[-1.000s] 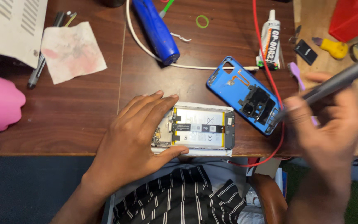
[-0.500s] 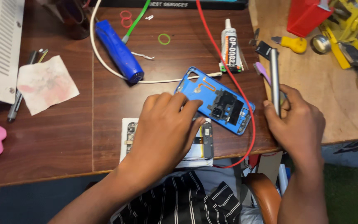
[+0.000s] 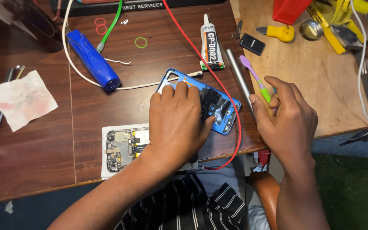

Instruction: The person repairs a smartphone at a workbench. They handle the opened phone body, press and reposition internal components and the battery, use a long precision screwdriver to unscrew and work on the phone internals and a blue mid-frame plate, and finally pick up and manipulate a small round camera module component with both hands.

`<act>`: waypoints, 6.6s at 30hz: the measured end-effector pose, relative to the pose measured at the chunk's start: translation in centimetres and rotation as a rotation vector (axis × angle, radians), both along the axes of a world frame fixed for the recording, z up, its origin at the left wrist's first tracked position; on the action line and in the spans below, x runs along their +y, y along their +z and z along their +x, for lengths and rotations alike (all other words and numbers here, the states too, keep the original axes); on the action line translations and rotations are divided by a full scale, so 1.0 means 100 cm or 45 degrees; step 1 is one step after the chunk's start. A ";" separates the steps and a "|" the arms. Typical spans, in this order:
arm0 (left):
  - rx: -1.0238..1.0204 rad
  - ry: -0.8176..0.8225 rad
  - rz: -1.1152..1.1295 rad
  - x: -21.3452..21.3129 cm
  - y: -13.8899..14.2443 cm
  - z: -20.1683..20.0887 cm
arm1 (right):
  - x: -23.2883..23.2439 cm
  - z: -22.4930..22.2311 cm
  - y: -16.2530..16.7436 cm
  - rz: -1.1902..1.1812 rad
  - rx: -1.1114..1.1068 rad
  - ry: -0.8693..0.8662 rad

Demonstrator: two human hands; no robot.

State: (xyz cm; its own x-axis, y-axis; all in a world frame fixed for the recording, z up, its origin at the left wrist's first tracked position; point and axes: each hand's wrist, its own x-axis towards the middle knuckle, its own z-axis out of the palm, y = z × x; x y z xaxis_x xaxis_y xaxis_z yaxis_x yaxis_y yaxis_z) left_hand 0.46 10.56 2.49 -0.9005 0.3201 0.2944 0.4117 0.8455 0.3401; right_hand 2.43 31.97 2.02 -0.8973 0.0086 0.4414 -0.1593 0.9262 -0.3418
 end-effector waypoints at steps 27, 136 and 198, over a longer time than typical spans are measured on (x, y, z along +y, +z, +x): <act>0.274 0.329 1.244 -0.154 0.010 0.063 | -0.083 0.065 0.027 -1.487 -0.005 0.548; 0.706 -0.316 0.186 -0.166 -0.003 0.133 | -0.119 0.091 0.042 -0.911 -0.665 0.372; 0.138 -0.074 0.496 -0.223 -0.043 0.097 | -0.182 0.014 -0.006 -0.911 -0.803 0.738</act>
